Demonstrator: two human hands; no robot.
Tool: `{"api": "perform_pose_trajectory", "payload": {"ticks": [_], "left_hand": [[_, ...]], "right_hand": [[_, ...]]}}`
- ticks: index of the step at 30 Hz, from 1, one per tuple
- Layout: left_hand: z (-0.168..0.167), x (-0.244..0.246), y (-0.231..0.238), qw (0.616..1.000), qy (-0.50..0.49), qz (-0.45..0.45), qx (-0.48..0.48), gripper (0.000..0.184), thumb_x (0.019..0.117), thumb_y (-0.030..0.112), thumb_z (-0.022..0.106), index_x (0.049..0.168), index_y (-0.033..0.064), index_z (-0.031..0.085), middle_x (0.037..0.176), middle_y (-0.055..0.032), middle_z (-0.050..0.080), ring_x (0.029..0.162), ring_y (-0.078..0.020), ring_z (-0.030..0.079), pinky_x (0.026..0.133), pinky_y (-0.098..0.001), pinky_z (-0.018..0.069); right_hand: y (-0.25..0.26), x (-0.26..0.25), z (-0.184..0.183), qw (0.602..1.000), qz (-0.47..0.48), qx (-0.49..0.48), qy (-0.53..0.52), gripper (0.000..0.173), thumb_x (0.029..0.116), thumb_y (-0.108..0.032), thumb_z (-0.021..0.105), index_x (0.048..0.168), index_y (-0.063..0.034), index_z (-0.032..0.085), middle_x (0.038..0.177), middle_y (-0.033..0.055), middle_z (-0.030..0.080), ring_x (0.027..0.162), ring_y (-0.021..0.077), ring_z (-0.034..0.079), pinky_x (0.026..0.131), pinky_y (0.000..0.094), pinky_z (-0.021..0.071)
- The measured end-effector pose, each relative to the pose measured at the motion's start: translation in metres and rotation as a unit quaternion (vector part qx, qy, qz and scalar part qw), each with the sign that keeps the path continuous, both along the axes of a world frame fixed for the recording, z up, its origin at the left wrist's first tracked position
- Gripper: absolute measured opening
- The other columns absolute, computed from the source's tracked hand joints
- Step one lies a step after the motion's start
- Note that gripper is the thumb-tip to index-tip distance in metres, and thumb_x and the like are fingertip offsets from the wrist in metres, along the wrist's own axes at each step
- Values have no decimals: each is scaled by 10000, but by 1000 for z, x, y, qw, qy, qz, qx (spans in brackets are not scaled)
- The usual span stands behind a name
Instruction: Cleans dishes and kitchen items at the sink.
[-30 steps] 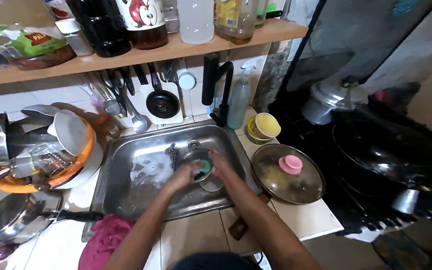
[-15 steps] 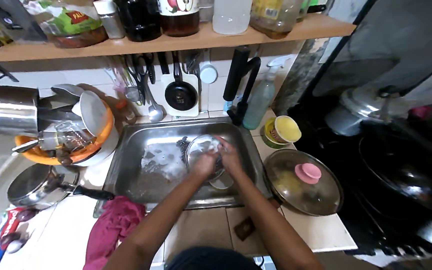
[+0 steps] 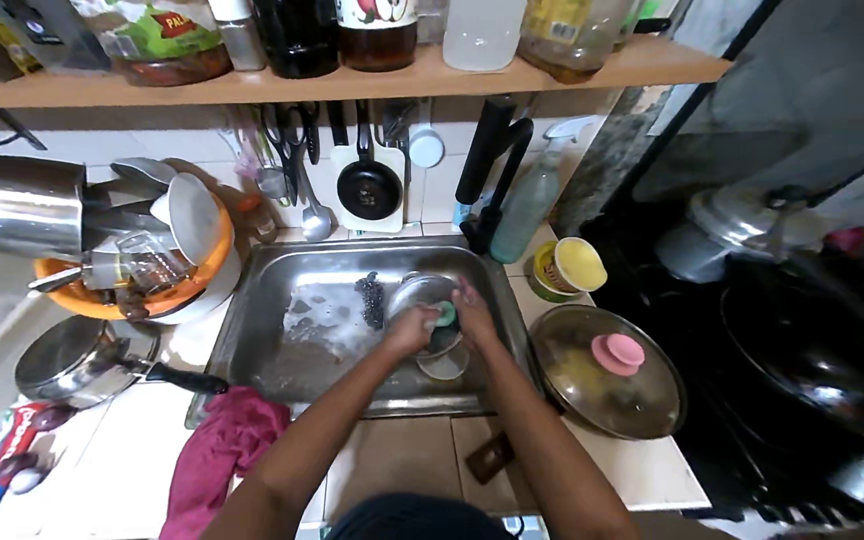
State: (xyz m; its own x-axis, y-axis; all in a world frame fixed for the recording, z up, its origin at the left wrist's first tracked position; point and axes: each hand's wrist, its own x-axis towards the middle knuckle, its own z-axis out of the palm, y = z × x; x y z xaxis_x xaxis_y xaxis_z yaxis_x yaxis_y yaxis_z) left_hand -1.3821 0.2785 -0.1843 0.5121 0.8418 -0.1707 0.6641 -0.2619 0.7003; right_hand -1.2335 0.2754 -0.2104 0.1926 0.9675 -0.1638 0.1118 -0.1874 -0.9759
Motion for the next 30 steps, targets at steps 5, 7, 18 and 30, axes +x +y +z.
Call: {"api": "perform_pose_trajectory", "payload": {"ticks": [5, 7, 18, 30], "left_hand": [[10, 4, 4, 996, -31, 33, 83, 658, 942, -118, 534, 1565, 42, 400, 1640, -197, 337, 1498, -350, 377, 1213, -487, 337], [8, 11, 13, 991, 42, -62, 110, 724, 950, -77, 574, 1609, 105, 337, 1697, -185, 200, 1579, -376, 144, 1261, -586, 138], [15, -26, 41, 981, -39, 150, 119, 528, 985, -6, 602, 1488, 3, 442, 1305, -326, 613, 1186, -516, 613, 1002, -665, 477], [-46, -21, 12, 806, -352, 442, -177, 352, 1089, 41, 412, 1411, -100, 435, 1272, -284, 570, 1090, -310, 605, 949, -438, 516]], "right_hand": [[-1, 3, 16, 993, 6, -66, -96, 357, 1068, -62, 500, 1407, 44, 537, 1321, 272, 599, 1177, 347, 599, 1009, 498, 470], [-4, -8, 25, 988, 28, -74, -134, 248, 1024, -25, 547, 1239, 85, 604, 1142, 251, 644, 1023, 308, 637, 918, 471, 515], [-18, -15, 55, 962, 1, 187, -200, 285, 985, 85, 546, 1250, 132, 639, 1216, 292, 679, 1137, 366, 670, 1028, 482, 501], [-10, -63, 19, 975, -25, 183, -126, 396, 1008, 68, 520, 1399, 126, 513, 1305, 321, 620, 1190, 386, 637, 1042, 485, 486]]}}
